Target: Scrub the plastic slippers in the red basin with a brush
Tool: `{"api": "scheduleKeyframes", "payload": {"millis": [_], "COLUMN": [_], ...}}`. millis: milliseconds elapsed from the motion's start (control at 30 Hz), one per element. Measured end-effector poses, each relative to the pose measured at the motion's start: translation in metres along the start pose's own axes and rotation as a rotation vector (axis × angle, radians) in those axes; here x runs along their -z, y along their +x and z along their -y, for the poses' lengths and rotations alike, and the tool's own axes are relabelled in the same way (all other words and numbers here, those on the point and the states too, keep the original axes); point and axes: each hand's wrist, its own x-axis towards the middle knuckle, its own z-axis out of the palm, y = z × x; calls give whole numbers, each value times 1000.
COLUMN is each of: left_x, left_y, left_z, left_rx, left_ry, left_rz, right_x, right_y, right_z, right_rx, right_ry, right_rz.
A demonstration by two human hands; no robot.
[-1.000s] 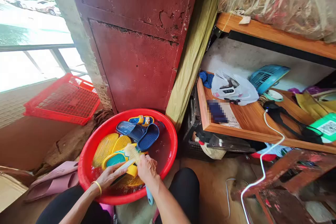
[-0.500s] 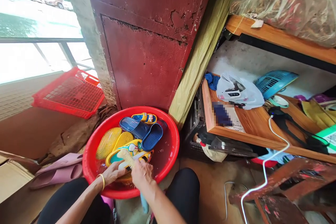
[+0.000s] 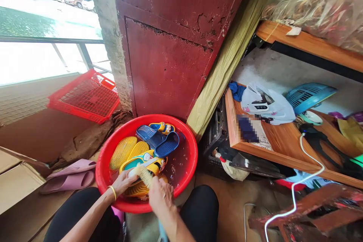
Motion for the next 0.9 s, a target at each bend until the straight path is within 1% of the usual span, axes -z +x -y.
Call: {"api": "scheduleKeyframes", "payload": {"millis": [100, 167, 300, 333, 467, 533, 600, 667, 733, 767, 833, 900], "left_x": [-1, -1, 2, 3, 5, 4, 2, 0, -1, -1, -1, 1], "left_y": [-1, 0, 5, 5, 3, 2, 1, 0, -3, -5, -10, -14], "left_z": [0, 1, 4, 5, 8, 9, 8, 6, 2, -1, -5, -9], "left_rx": [-22, -40, -75, -79, -97, -90, -60, -33, -34, -44, -72, -94], "left_ry": [34, 102, 250, 263, 265, 252, 217, 178, 168, 183, 239, 278], "left_rz": [41, 51, 34, 32, 23, 10, -10, -32, -55, -70, -104, -130], "right_x": [10, 15, 13, 14, 26, 29, 24, 15, 10, 10, 14, 20], "right_y": [3, 5, 0, 0, 9, 11, 8, 3, 2, 3, 10, 16], "right_z": [-5, -3, 12, 13, -6, -12, -7, 1, 4, 1, -13, -30], "right_rx": [-54, -65, 31, 29, -137, -166, -123, -36, -14, -44, -130, -154], "right_ry": [-23, -17, 9, -1, -66, -73, -52, -13, 9, 8, 5, 19], "right_rz": [-6, -12, 41, 53, 46, 37, 35, 36, 27, 16, -14, -35]}}
